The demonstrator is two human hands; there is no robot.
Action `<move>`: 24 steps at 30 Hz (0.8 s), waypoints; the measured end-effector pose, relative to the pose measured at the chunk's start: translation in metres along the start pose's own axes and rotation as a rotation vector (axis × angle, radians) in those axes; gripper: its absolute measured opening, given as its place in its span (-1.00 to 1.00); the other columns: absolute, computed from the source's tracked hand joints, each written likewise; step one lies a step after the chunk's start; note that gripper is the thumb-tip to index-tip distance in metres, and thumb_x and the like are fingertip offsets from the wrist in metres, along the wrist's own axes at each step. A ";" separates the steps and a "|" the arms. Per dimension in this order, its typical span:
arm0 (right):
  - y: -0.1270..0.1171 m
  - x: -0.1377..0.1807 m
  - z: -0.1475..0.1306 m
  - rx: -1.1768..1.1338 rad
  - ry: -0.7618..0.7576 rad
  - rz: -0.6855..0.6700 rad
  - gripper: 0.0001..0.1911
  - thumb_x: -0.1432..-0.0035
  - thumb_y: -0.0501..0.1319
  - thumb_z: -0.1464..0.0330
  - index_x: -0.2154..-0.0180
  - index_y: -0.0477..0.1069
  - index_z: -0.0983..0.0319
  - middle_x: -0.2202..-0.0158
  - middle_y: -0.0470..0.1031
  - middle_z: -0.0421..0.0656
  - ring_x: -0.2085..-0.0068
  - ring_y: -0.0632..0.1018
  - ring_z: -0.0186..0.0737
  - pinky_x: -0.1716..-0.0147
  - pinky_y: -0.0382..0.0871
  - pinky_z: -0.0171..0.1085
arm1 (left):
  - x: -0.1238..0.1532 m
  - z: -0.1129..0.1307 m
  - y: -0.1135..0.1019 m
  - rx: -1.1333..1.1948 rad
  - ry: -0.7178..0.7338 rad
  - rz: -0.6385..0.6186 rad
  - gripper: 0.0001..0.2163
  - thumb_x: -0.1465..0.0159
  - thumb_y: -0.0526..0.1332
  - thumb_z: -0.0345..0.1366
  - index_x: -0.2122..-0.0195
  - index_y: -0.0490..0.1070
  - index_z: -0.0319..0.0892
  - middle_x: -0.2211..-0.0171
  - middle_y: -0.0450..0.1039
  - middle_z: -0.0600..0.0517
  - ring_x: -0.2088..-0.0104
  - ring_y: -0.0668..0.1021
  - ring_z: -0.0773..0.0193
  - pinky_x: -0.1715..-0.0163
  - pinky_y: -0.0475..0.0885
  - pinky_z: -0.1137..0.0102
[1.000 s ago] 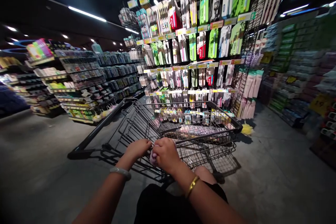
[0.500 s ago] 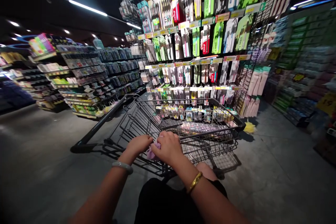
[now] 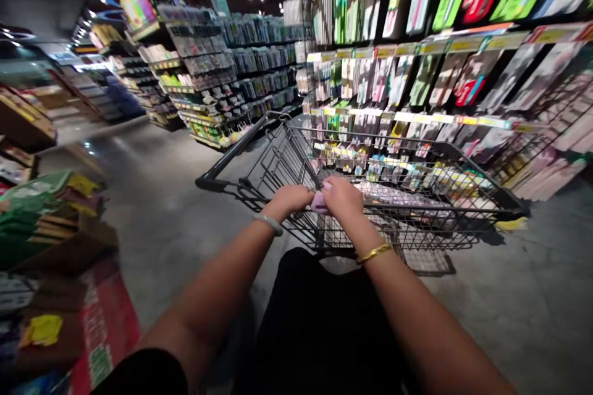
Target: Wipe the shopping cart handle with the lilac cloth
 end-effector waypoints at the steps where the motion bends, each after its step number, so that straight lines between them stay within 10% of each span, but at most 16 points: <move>1: 0.003 0.008 -0.009 0.030 -0.083 0.029 -0.76 -0.15 0.19 0.29 0.14 0.53 0.14 0.16 0.55 -0.10 0.19 0.51 -0.13 0.28 0.30 -0.23 | 0.001 -0.001 0.002 0.006 -0.003 -0.008 -0.57 -0.34 -0.04 -0.11 0.12 0.58 -0.20 0.03 0.56 -0.18 -0.01 0.55 0.04 0.06 0.39 0.32; 5: -0.003 0.035 -0.009 0.012 -0.391 -0.015 -0.75 -0.15 0.20 0.34 0.13 0.53 0.17 0.08 0.53 -0.11 0.08 0.48 -0.14 0.20 0.30 -0.24 | -0.001 -0.002 0.008 0.041 0.020 -0.006 -0.56 -0.34 -0.06 -0.09 0.19 0.57 -0.23 0.08 0.57 -0.16 0.02 0.54 0.06 0.04 0.36 0.31; 12: -0.022 0.011 0.036 0.172 0.124 0.015 -0.76 -0.14 0.16 0.38 0.21 0.57 0.21 0.23 0.53 -0.03 0.29 0.45 -0.13 0.36 0.17 -0.20 | -0.012 -0.002 0.011 0.096 -0.008 -0.007 -0.60 -0.31 -0.04 -0.12 0.32 0.56 -0.17 0.27 0.59 -0.12 0.21 0.57 0.10 0.14 0.42 0.29; 19: -0.009 0.040 -0.002 -0.025 -0.451 0.038 -0.75 -0.10 0.21 0.36 0.16 0.54 0.16 0.08 0.54 -0.11 0.11 0.50 -0.11 0.21 0.33 -0.21 | -0.007 -0.003 0.011 0.145 -0.004 -0.050 -0.56 -0.32 -0.07 -0.09 0.46 0.54 -0.14 0.53 0.57 -0.03 0.40 0.58 0.17 0.24 0.41 0.34; 24: -0.038 0.016 0.069 0.099 0.003 0.166 -0.78 -0.03 0.20 0.35 0.26 0.57 0.16 0.23 0.55 -0.11 0.29 0.49 -0.13 0.37 0.27 -0.23 | -0.009 -0.002 0.015 0.157 -0.016 -0.025 -0.61 -0.29 -0.05 -0.20 0.47 0.54 -0.15 0.54 0.57 -0.04 0.39 0.57 0.16 0.24 0.40 0.32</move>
Point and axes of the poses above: each hand's wrist, its own x-axis away from the middle knuckle, its own y-axis out of the palm, z = x × y, the point moved 5 cm from there along -x, towards the middle knuckle
